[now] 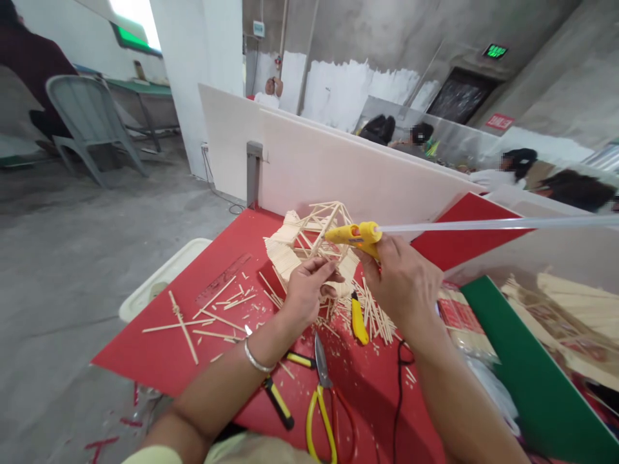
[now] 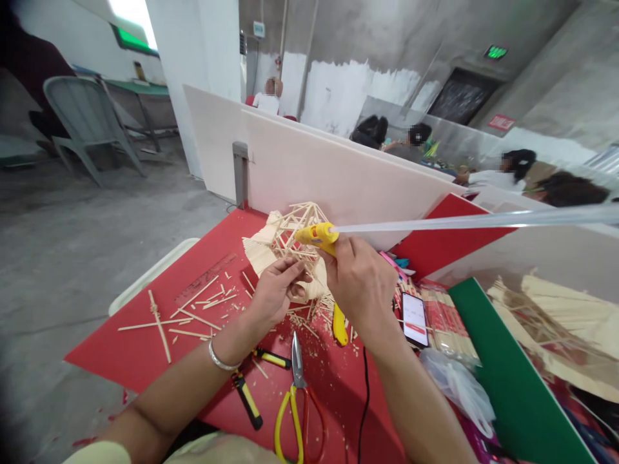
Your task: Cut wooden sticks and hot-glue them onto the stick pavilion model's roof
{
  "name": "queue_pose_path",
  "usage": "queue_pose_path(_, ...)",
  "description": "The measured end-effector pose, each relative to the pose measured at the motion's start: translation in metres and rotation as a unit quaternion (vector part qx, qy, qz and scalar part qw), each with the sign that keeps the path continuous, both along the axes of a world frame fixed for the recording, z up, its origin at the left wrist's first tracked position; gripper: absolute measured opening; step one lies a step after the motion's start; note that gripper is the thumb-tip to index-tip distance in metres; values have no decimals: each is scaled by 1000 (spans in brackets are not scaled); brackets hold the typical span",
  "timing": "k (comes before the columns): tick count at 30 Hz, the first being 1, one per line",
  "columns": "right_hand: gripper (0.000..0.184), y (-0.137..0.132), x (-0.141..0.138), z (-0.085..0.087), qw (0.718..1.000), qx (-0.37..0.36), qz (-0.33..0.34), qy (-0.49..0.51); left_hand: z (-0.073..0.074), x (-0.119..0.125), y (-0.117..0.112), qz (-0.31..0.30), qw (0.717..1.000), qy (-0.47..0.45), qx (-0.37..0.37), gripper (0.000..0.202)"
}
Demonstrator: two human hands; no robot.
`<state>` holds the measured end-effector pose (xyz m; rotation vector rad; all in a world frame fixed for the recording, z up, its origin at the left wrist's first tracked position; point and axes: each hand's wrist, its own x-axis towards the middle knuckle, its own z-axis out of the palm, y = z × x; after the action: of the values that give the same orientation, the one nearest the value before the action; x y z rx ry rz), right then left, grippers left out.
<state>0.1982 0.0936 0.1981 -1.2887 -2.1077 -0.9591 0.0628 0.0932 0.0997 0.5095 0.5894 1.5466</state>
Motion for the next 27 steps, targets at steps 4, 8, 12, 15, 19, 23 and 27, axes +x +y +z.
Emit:
queue_pose_path(4, 31, 0, -1, 1, 1000, 2, 8, -6, 5, 4, 4, 3, 1000, 0, -10, 37)
queue_pose_path(8, 31, -1, -2, 3, 1000, 8, 19, -10, 9, 5, 6, 7, 1000, -4, -30, 39)
queue_pose_path(12, 33, -2, -2, 3, 1000, 17, 16, -21, 7, 6, 8, 6, 1000, -2, -28, 37)
queue_pose_path(15, 35, -2, -1, 1, 999, 26, 4, -27, 4, 6, 10, 13, 1000, 6, -23, 35)
queue_pose_path(19, 33, -3, -2, 2, 998, 41, 0, -38, 2, 8, 14, 17, 1000, 7, -18, 32)
queue_pose_path(23, 32, -4, -5, 5, 998, 43, 2, -45, 5, 10, 16, 17, 999, -5, -29, 33)
queue_pose_path(27, 34, -4, -5, 7, 998, 34, 0, -54, 10, 13, 17, 17, 999, -15, -36, 35)
